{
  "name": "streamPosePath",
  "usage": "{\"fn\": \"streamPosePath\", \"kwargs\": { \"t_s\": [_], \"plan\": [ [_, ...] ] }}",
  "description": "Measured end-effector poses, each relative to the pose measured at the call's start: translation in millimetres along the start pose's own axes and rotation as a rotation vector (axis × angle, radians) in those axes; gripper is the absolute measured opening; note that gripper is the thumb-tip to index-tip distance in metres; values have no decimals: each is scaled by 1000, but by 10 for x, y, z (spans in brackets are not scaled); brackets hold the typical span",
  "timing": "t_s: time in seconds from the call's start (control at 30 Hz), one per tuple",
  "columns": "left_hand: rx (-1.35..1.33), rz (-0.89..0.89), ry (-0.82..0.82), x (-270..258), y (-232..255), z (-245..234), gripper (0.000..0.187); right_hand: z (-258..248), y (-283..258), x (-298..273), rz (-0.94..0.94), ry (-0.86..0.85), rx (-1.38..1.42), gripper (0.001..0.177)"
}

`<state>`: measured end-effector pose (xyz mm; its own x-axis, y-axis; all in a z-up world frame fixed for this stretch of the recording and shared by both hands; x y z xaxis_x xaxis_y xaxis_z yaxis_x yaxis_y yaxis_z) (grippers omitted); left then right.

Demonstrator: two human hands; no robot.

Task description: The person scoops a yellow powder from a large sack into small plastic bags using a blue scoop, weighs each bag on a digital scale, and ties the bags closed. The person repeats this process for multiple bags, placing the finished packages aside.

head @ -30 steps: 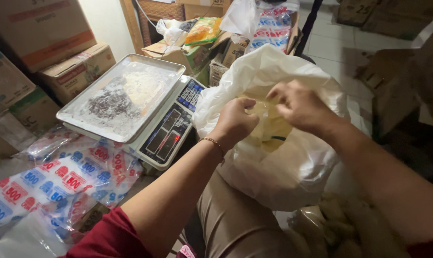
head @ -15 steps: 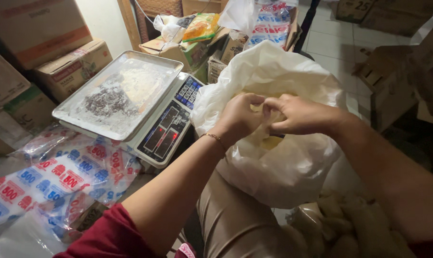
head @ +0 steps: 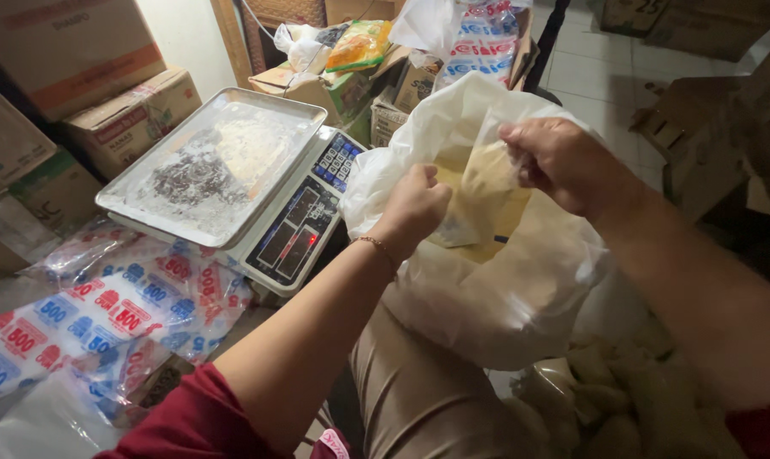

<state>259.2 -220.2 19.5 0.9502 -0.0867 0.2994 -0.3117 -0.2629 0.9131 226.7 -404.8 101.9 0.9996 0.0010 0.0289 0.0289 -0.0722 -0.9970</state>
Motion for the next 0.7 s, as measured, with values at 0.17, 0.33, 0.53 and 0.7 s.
{"fn": "streamPosePath", "kwargs": {
  "t_s": [0.17,0.33,0.53,0.7],
  "plan": [
    [-515,-482,-200,-305,-202,280,54,40,-383,-120,-18,103,188,19],
    [-1135,-902,-244,-621,-11,553,57,183,-551,-195,20,74,375,14],
    [-917,-870,26,-577,-126,283,49,271,-763,-196,-127,68,142,11],
    [-766,-722,-30,-486,-87,105,43,397,-914,-216,-193,27,155,19]
  ]
}}
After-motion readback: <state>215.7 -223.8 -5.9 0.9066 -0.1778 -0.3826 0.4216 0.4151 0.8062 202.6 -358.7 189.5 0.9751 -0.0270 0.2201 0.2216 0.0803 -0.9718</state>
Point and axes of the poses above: each hand's wrist, its own x-axis towards the middle knuckle, its own z-axis out of the palm, y = z × x, the point moved 10 cm from there along x, towards the middle knuckle, and after that the axes turned 5 degrees about y, right-handed, at the moved point
